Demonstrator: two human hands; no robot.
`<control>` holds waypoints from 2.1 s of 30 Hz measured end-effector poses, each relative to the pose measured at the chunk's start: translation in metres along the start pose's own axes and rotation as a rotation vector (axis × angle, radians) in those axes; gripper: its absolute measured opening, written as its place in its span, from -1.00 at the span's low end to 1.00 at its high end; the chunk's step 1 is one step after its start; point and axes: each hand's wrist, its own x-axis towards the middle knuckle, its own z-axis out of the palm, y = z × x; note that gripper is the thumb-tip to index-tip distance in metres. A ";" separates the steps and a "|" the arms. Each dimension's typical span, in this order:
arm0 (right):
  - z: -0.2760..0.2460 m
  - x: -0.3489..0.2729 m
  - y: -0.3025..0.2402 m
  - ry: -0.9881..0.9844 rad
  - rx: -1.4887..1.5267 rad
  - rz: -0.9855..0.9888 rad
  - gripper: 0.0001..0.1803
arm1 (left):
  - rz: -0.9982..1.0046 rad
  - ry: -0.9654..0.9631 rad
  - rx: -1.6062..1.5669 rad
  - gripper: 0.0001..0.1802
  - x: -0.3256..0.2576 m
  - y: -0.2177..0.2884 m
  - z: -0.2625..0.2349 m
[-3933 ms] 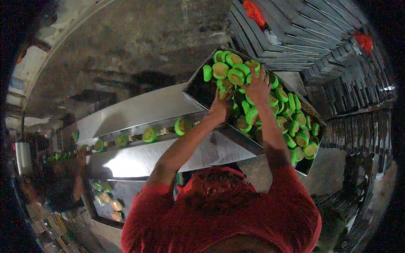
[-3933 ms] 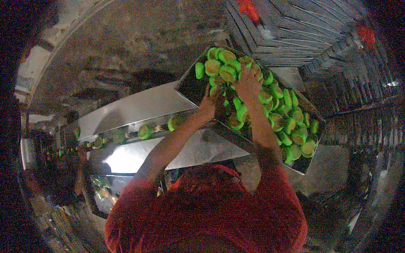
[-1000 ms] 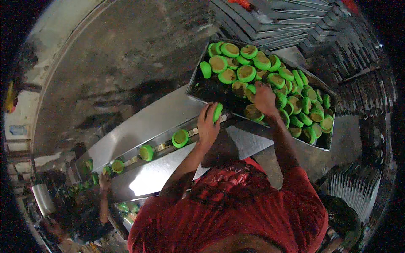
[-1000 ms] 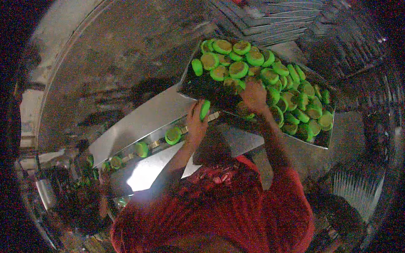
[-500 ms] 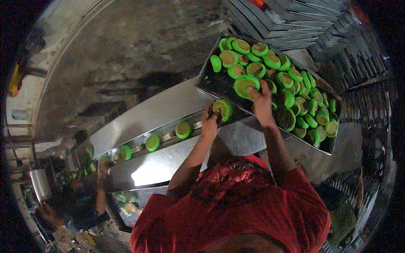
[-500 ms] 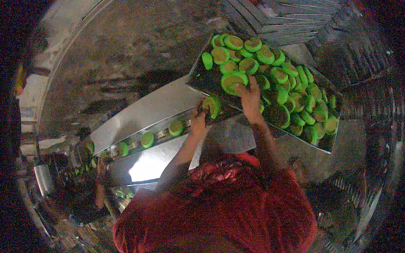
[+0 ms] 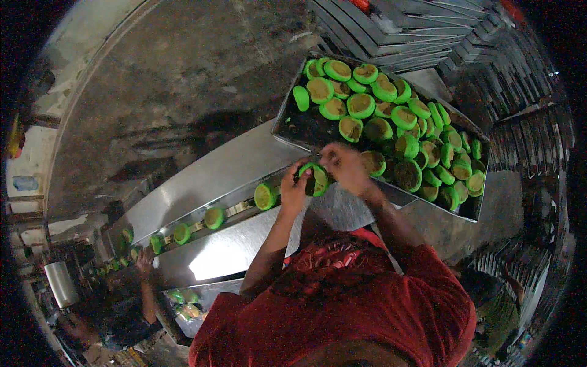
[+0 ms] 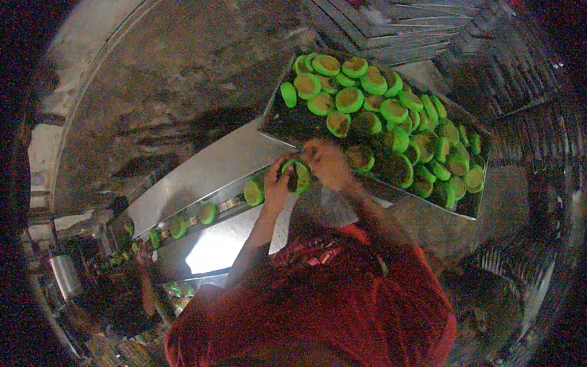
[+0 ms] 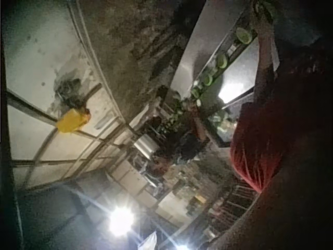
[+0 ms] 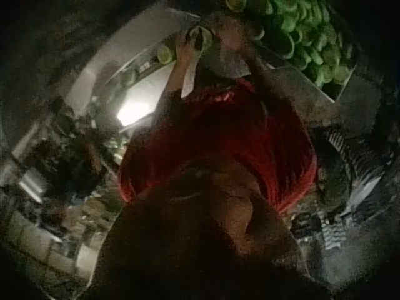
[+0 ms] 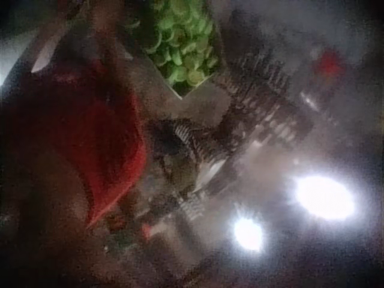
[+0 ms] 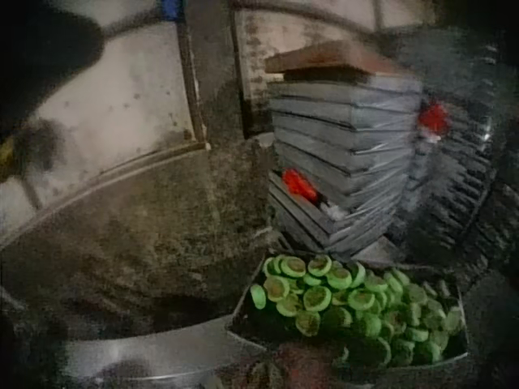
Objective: The person places green cupcake liners onto a conveyor belt and then places baked cupcake tops into the liners. The assembled cupcakes continue along the conveyor belt.
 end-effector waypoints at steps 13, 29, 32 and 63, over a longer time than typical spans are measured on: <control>-0.023 0.063 0.065 0.157 -0.888 0.034 -0.23 | -0.167 0.197 0.673 -0.44 -0.011 -0.081 -0.030; 0.086 -0.003 0.012 -0.155 0.303 0.099 -0.32 | 0.209 0.210 0.767 -0.29 -0.037 -0.046 -0.043; 0.098 -0.004 0.015 -0.022 -0.128 -0.157 -0.34 | 0.172 0.234 1.117 -0.48 -0.050 -0.063 -0.051; 0.015 0.102 0.020 0.194 0.493 -0.082 0.00 | -0.013 0.250 0.946 -0.11 -0.027 -0.109 -0.073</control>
